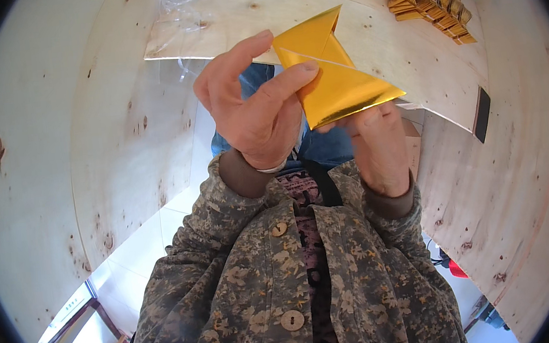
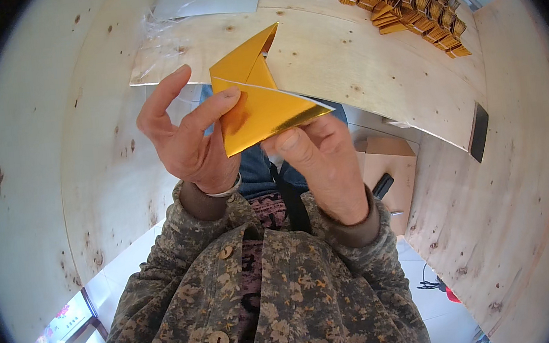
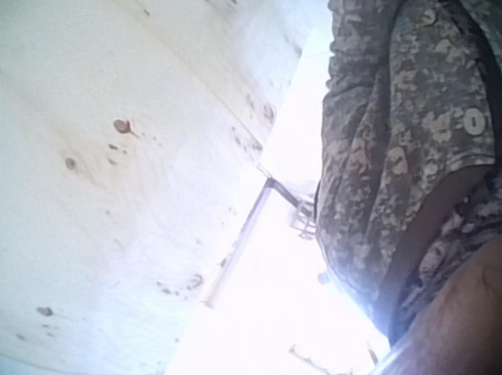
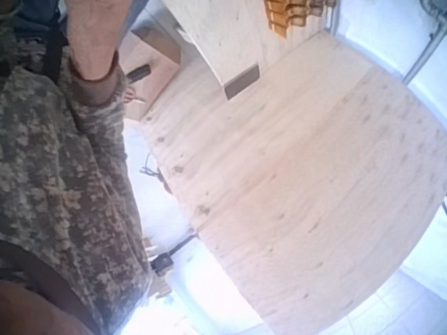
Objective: The person folds a gold-colored sheet of paper into a small, boat-shaped origami object. They press the folds to create sharp creases, then place the finished item on a wooden table next to a stack of similar completed pieces.
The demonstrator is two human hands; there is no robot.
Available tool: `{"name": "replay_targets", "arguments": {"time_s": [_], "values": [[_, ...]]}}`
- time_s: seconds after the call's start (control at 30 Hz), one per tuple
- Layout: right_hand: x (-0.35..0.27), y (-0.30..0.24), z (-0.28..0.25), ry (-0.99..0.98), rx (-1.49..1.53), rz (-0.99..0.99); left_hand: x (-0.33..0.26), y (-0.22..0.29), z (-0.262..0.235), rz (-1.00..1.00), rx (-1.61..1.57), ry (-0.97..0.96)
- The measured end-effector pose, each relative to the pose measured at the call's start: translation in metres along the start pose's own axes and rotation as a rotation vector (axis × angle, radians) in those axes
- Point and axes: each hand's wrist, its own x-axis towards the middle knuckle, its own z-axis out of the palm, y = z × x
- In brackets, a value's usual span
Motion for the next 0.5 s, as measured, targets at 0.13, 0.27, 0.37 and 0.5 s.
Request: {"name": "replay_targets", "arguments": {"time_s": [0.13,0.27,0.37,0.5], "values": [[-0.006,0.004,0.009,-0.059,0.150,0.066,-0.001,-0.003,-0.006,0.152,0.188,-0.011],[-0.003,0.007,0.012,0.056,0.034,0.066,-0.001,-0.002,-0.009,0.162,0.168,-0.094],[0.000,0.007,0.011,0.125,0.053,0.056,0.002,-0.001,-0.005,0.116,0.069,-0.117],[0.003,0.005,0.006,0.173,0.014,0.049,0.004,0.012,0.000,-0.562,-0.520,-0.041]]}}
